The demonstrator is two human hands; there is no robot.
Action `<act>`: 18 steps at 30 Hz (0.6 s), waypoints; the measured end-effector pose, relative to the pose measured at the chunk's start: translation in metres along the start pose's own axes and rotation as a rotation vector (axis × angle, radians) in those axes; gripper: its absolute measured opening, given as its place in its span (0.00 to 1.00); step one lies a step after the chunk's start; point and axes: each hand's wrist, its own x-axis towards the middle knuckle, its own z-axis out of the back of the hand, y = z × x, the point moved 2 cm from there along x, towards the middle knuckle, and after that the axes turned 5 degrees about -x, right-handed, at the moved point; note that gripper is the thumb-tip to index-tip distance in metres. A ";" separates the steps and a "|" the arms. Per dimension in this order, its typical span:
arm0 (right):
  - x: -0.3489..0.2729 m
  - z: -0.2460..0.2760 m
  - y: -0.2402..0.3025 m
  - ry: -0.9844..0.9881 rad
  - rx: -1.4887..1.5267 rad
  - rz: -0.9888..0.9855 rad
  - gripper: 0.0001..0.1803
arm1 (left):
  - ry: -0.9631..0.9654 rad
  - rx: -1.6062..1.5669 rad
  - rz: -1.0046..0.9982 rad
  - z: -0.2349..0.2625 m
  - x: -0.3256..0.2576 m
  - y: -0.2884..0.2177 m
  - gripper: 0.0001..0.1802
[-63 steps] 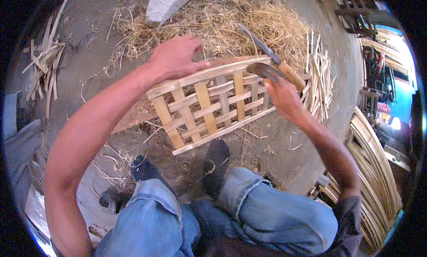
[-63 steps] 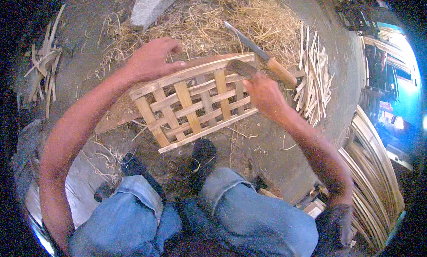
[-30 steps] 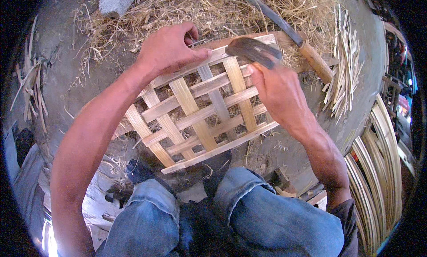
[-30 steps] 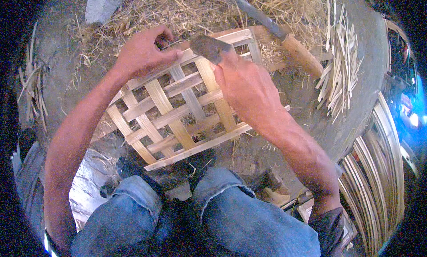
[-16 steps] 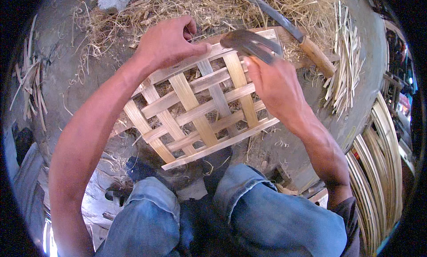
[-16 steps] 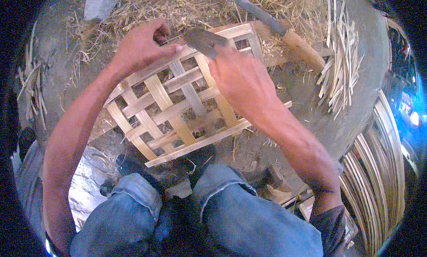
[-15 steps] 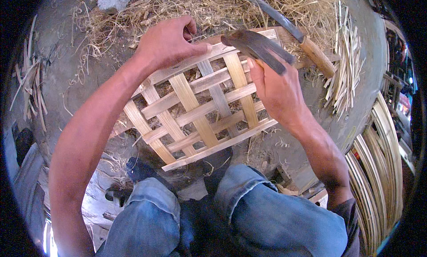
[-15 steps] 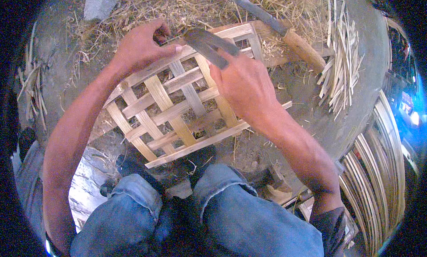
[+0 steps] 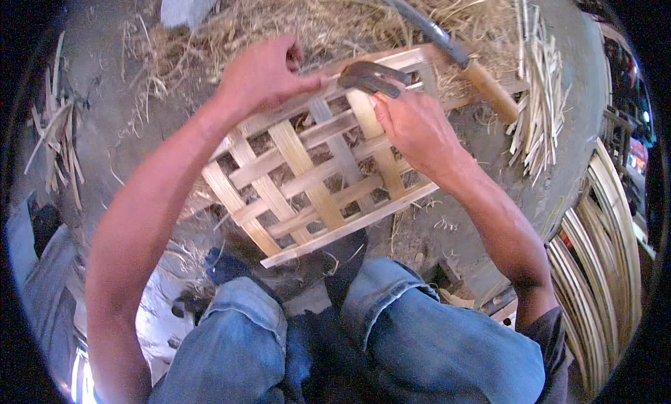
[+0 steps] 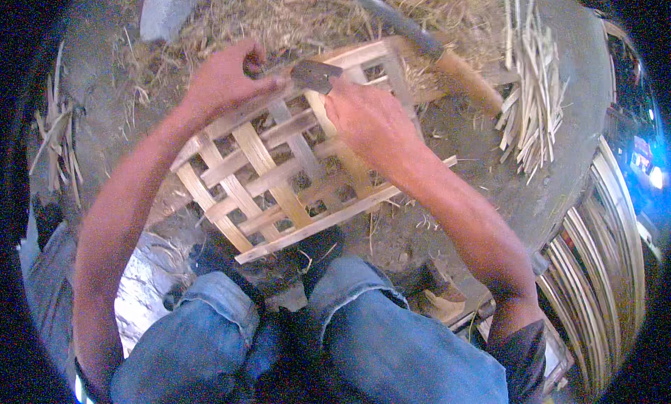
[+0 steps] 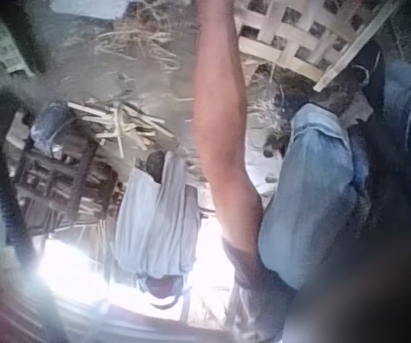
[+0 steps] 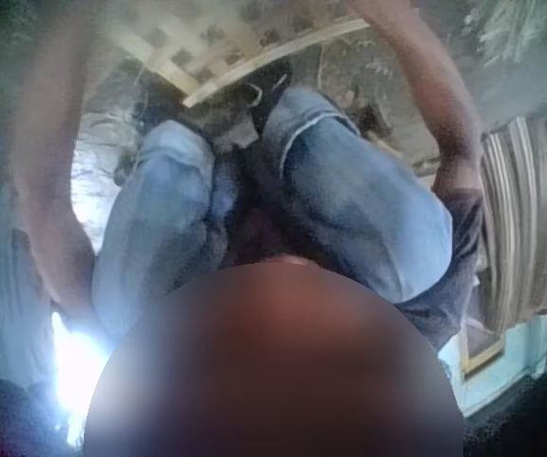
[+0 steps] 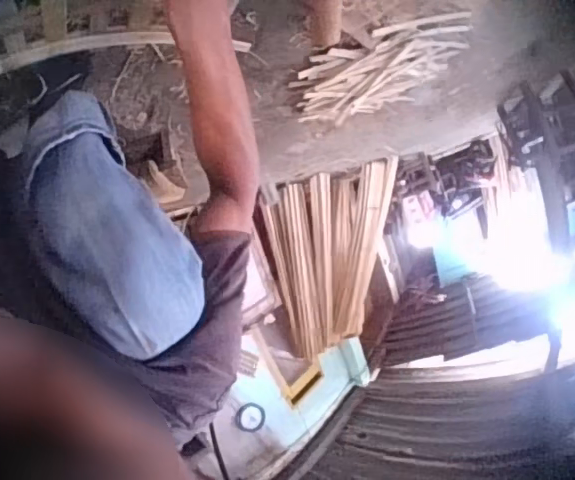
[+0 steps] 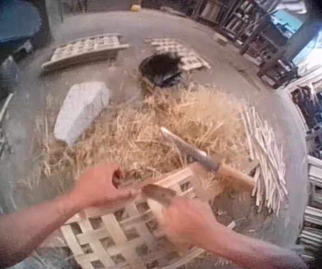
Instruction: The person weaves thin wooden strips into a rectangular lattice mat, using a hammer to tap the strips into place and a knife to trim excess material. The person flips the mat to work on both sides and secures the edges.
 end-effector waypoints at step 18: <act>-0.026 0.031 -0.077 -0.575 -0.013 -0.263 0.15 | -0.067 -0.012 0.036 0.037 -0.038 -0.004 0.39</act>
